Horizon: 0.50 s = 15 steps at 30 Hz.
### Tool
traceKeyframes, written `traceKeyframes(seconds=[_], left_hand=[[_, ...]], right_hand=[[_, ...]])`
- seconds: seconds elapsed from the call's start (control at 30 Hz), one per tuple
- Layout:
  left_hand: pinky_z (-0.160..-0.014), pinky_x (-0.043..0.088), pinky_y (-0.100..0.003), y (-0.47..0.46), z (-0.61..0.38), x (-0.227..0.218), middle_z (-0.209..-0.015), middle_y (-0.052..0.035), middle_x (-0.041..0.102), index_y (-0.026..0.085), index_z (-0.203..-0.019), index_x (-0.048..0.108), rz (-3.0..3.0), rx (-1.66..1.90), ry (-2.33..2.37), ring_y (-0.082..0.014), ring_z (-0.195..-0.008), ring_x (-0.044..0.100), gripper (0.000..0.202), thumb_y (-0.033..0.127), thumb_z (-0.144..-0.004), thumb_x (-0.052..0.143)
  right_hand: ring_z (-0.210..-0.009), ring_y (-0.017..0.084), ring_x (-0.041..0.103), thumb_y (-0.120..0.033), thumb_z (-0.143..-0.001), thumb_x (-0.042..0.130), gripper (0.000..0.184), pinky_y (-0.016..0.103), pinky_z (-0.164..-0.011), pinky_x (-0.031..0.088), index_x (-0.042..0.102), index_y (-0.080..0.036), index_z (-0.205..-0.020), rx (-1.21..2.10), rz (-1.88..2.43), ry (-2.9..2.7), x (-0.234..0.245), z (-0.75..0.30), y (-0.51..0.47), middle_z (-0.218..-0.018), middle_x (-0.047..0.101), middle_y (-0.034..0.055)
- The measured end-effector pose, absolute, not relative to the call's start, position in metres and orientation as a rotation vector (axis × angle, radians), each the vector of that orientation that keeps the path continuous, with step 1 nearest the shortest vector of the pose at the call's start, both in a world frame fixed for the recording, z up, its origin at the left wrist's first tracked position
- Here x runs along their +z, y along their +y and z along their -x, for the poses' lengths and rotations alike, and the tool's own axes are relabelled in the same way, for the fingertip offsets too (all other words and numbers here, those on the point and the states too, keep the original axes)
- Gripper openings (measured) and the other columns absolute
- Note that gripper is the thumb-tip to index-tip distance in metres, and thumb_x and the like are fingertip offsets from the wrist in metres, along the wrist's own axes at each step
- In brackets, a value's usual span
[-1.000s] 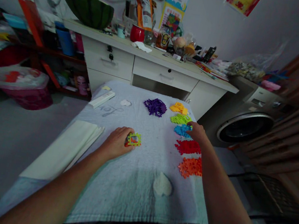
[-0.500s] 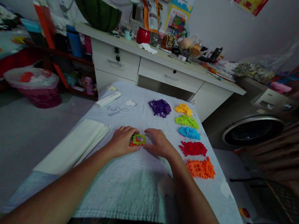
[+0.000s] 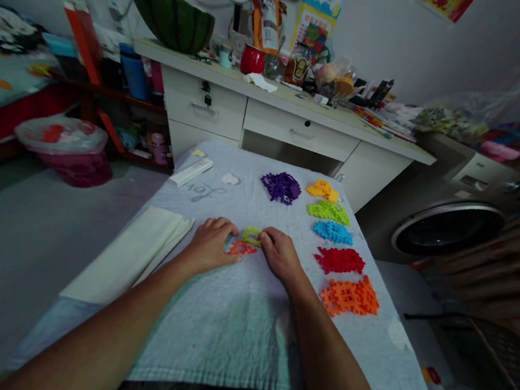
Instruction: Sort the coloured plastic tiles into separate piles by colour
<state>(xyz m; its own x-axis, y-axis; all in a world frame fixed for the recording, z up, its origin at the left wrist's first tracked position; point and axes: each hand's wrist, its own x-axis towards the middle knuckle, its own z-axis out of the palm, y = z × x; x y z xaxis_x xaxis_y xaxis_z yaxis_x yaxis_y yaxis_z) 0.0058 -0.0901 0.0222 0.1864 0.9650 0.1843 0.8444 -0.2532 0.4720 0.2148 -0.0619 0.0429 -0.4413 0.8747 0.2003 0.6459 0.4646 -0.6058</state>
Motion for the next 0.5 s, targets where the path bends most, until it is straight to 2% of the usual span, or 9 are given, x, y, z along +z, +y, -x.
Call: traceKeyframes(seconds=[0.1, 0.23, 0.37, 0.5], left_hand=[[-0.09, 0.039, -0.038, -0.09, -0.006, 0.023, -0.109, -0.0045, 0.06, 0.024, -0.096, 0.062, -2.203, 0.661, 1.707, -0.027, -0.104, 0.052, 0.037, 0.043, -0.066, 0.071], [-0.09, 0.039, -0.039, -0.089, -0.007, 0.022, -0.107, -0.0045, 0.06, 0.024, -0.094, 0.063, -2.203, 0.699, 1.706, -0.0261, -0.101, 0.052, 0.03, 0.04, -0.07, 0.068], [-0.09, 0.039, -0.04, -0.089, -0.007, 0.021, -0.106, -0.0046, 0.061, 0.024, -0.093, 0.064, -2.209, 0.698, 1.717, -0.0263, -0.101, 0.052, 0.025, 0.036, -0.071, 0.066], [-0.087, 0.04, -0.04, -0.088, -0.008, 0.022, -0.104, -0.0049, 0.062, 0.023, -0.09, 0.065, -2.221, 0.71, 1.72, -0.0264, -0.098, 0.053, 0.021, 0.034, -0.072, 0.064]], right_hand=[[-0.073, 0.017, 0.059, -0.031, -0.098, 0.04, 0.029, 0.026, -0.069, 0.041, 0.066, -0.017, -0.095, 0.577, 1.445, -2.182, 0.042, -0.215, -0.061, -0.08, 0.067, 0.0043], [-0.092, 0.022, 0.06, -0.03, -0.093, 0.049, 0.027, 0.032, -0.085, 0.043, 0.064, -0.015, -0.11, 0.342, 1.554, -2.163, 0.037, -0.219, -0.058, -0.099, 0.066, 0.0114], [-0.109, 0.026, 0.053, -0.036, -0.083, 0.063, 0.046, 0.039, -0.096, 0.04, 0.058, -0.015, -0.124, 0.254, 1.494, -2.221, 0.032, -0.222, -0.057, -0.119, 0.06, 0.0142], [-0.107, 0.025, 0.054, -0.035, -0.079, 0.068, 0.052, 0.04, -0.096, 0.04, 0.057, -0.016, -0.126, 0.322, 1.488, -2.34, 0.031, -0.219, -0.058, -0.116, 0.062, 0.0124]])
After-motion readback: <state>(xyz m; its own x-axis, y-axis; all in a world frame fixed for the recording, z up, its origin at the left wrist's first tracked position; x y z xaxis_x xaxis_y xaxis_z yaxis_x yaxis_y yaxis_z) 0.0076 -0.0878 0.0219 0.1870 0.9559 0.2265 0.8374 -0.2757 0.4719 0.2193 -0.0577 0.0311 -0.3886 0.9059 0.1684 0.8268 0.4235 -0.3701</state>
